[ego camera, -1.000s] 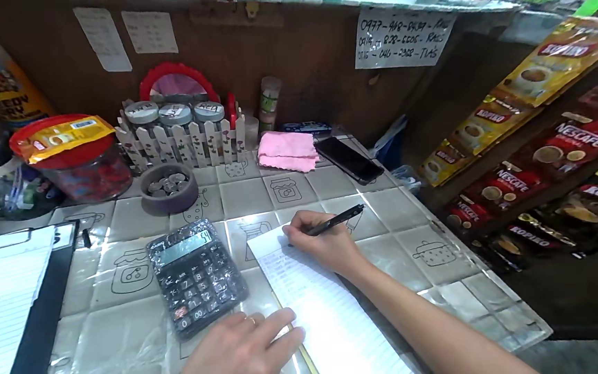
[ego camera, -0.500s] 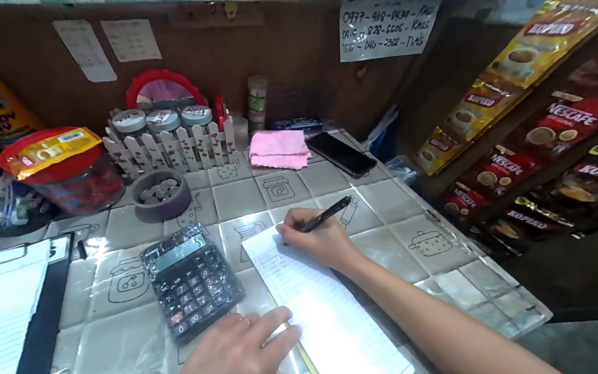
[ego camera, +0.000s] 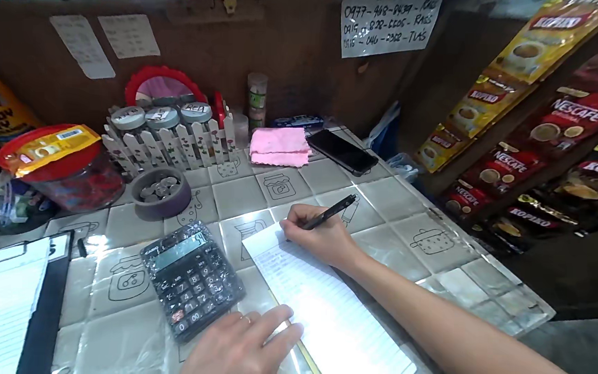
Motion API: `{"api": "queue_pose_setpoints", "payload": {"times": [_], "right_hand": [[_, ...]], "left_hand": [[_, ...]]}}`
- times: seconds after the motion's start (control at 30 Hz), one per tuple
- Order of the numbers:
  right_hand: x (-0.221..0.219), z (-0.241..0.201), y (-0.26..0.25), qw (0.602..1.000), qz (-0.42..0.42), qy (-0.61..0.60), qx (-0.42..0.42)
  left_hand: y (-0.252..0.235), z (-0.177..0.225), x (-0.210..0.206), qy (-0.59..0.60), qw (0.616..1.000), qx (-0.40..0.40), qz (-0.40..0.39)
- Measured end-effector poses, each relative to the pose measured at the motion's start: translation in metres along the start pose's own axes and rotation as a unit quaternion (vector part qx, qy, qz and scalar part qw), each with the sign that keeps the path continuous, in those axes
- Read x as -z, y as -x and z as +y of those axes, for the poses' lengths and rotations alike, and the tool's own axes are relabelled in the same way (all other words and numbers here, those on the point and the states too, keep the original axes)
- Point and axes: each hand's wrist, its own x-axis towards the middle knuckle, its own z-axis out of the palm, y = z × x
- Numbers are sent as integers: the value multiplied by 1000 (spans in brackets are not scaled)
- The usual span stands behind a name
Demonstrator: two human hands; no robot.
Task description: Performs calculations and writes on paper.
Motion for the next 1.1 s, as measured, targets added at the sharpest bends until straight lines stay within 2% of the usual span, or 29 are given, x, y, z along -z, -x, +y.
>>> {"api": "queue_pose_setpoints", "payload": {"times": [1.1], "right_hand": [[2, 0, 0, 1000, 1, 10, -10]], "left_hand": [[0, 1, -2, -14, 1000, -4, 10]]}}
